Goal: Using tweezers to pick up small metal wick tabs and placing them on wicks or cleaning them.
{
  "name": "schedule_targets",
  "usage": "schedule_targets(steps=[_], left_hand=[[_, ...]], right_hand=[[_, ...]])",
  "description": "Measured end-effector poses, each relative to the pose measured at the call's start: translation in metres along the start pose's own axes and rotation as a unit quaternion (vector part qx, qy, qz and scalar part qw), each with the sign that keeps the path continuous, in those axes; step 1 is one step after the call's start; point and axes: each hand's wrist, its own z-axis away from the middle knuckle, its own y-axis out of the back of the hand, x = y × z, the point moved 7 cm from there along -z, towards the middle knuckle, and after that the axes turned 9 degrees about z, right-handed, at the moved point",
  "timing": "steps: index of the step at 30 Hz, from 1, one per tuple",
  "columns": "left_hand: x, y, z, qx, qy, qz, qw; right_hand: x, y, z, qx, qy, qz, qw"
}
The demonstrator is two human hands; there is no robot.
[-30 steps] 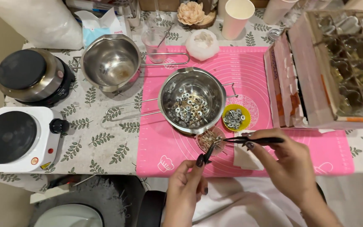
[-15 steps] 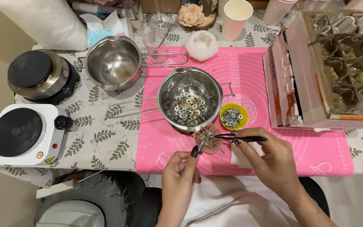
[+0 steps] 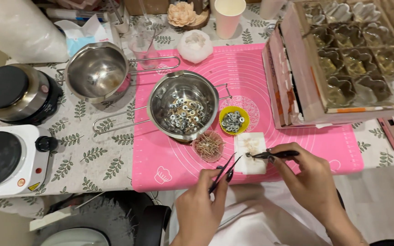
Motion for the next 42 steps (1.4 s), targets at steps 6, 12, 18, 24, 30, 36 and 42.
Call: schedule_targets(steps=[6, 12, 18, 24, 30, 36, 42], left_hand=[[0.013, -0.036, -0.006, -0.027, -0.08, -0.104, 0.991], [0.009, -0.048, 0.001, -0.017, -0.13, -0.148, 0.98], [0.014, -0.046, 0.006, -0.006, -0.17, -0.155, 0.973], [0.021, -0.039, 0.007, -0.007, -0.195, -0.171, 0.966], [0.022, -0.035, 0.007, -0.02, -0.226, -0.157, 0.961], [0.015, -0.041, 0.009, -0.006, -0.196, -0.129, 0.972], [0.011, -0.042, 0.009, -0.017, -0.175, -0.122, 0.977]], right_hand=[[-0.001, 0.0, 0.001, 0.001, 0.014, -0.033, 0.999], [0.003, 0.0, 0.001, -0.015, -0.019, -0.031, 0.999], [0.009, -0.001, 0.002, -0.005, -0.009, -0.065, 0.998], [0.011, 0.003, 0.002, 0.026, 0.024, -0.083, 0.996], [0.012, 0.002, -0.002, 0.015, 0.008, -0.064, 0.998], [0.007, 0.004, -0.004, 0.009, 0.024, -0.04, 0.999], [0.01, 0.002, -0.004, -0.003, -0.024, -0.019, 1.0]])
